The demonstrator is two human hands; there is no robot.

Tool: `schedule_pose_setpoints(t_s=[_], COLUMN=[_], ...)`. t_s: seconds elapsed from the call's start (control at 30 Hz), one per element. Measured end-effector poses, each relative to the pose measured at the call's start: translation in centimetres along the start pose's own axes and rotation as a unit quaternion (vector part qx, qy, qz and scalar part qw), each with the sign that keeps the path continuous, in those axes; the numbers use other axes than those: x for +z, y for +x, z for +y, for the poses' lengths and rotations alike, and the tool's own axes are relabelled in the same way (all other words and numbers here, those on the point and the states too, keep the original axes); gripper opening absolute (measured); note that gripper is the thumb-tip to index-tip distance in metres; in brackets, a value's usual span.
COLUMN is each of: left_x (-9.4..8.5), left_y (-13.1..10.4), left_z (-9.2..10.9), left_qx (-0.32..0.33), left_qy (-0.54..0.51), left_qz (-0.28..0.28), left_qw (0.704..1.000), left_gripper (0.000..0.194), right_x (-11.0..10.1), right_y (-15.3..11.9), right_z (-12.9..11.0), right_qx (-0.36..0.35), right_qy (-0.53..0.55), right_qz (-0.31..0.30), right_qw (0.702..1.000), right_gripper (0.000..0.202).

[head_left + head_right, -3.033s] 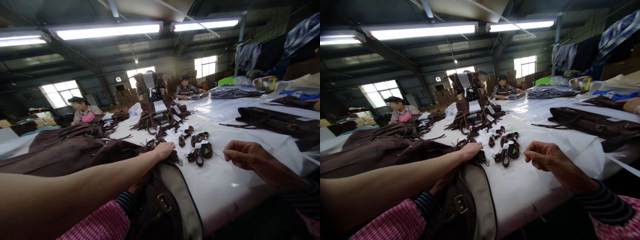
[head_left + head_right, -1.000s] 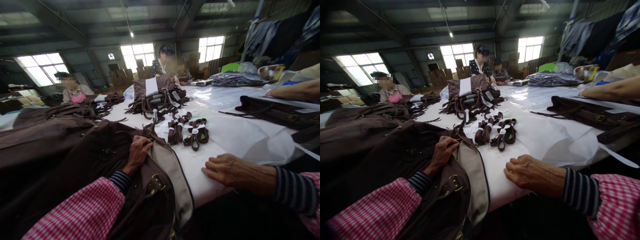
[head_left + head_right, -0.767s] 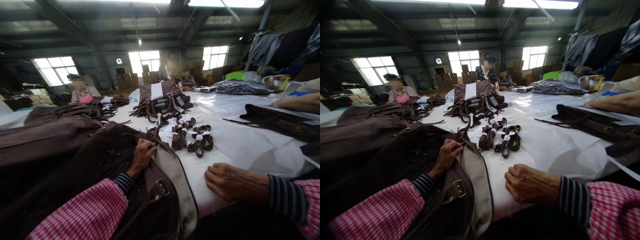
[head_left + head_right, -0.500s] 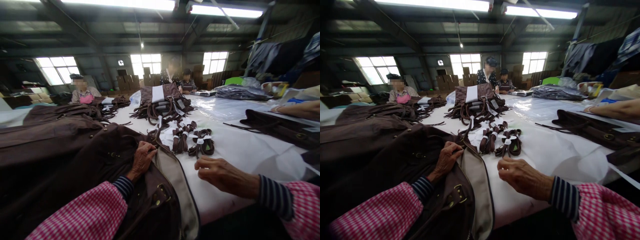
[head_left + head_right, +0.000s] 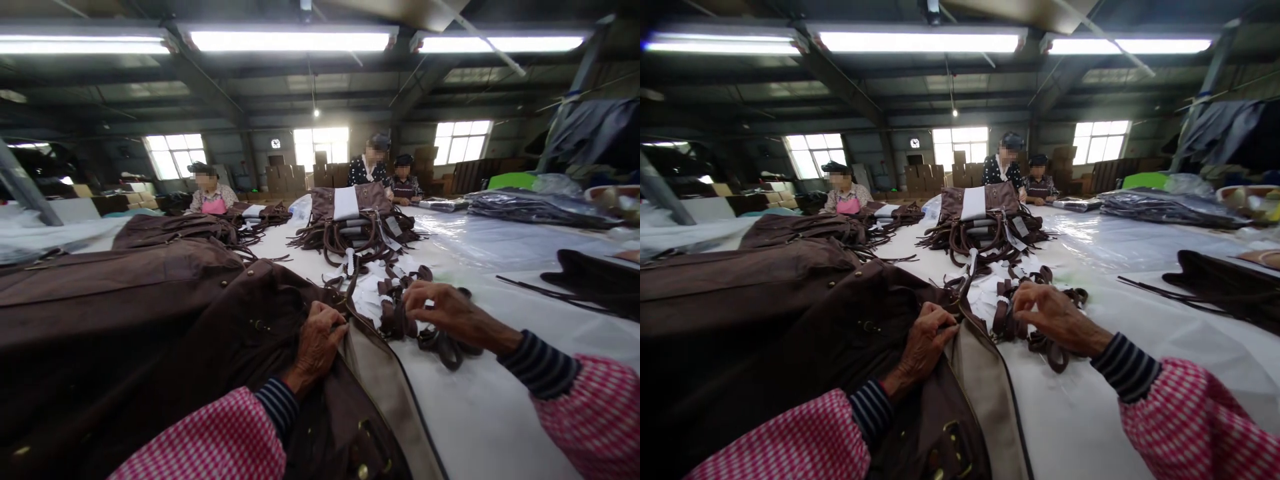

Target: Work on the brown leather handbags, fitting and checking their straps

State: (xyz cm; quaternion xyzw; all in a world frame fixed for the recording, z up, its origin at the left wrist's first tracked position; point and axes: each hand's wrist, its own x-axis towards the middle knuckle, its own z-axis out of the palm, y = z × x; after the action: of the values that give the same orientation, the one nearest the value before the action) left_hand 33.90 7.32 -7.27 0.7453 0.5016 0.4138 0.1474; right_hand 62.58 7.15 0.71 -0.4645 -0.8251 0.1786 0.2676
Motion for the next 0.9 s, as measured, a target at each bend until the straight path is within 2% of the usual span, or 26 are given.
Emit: schedule_pose_setpoints(t_s=[0.13,0.23,0.47,0.6,0.7,0.8,0.9], left_x=[0.0,0.0,-0.1,0.0,0.0,0.0,0.0], left_y=[0.0,0.0,-0.1,0.0,0.0,0.0,0.2], left_z=[0.2,0.3,0.5,0.2,0.0,0.0,0.1], left_qx=[-0.003,-0.010,-0.004,0.001,0.006,0.011,0.007], left_qy=[-0.007,-0.005,-0.018,-0.016,-0.008,-0.005,-0.002], left_qz=[0.000,0.003,0.007,0.010,0.008,-0.001,-0.006], left_qw=[1.000,1.000,1.000,1.000,1.000,1.000,1.000], left_gripper=[0.006,0.006,0.008,0.007,0.007,0.007,0.007], right_x=[3.1,4.2,4.4,4.5,3.5,1.0,-2.0], right_y=[1.7,2.8,4.0,4.3,4.4,3.6,1.0], right_z=[-1.4,-1.9,-1.5,-1.6,-1.7,-2.2,-3.5], right_qx=[-0.063,-0.079,-0.113,-0.130,-0.129,-0.125,-0.122], right_qy=[-0.032,-0.059,-0.140,-0.168,-0.136,-0.057,0.008], right_qz=[-0.108,-0.161,-0.181,-0.157,-0.100,-0.036,-0.052], right_qw=[0.992,0.982,0.967,0.965,0.977,0.990,0.991], right_gripper=[0.011,0.009,0.014,0.017,0.018,0.017,0.017])
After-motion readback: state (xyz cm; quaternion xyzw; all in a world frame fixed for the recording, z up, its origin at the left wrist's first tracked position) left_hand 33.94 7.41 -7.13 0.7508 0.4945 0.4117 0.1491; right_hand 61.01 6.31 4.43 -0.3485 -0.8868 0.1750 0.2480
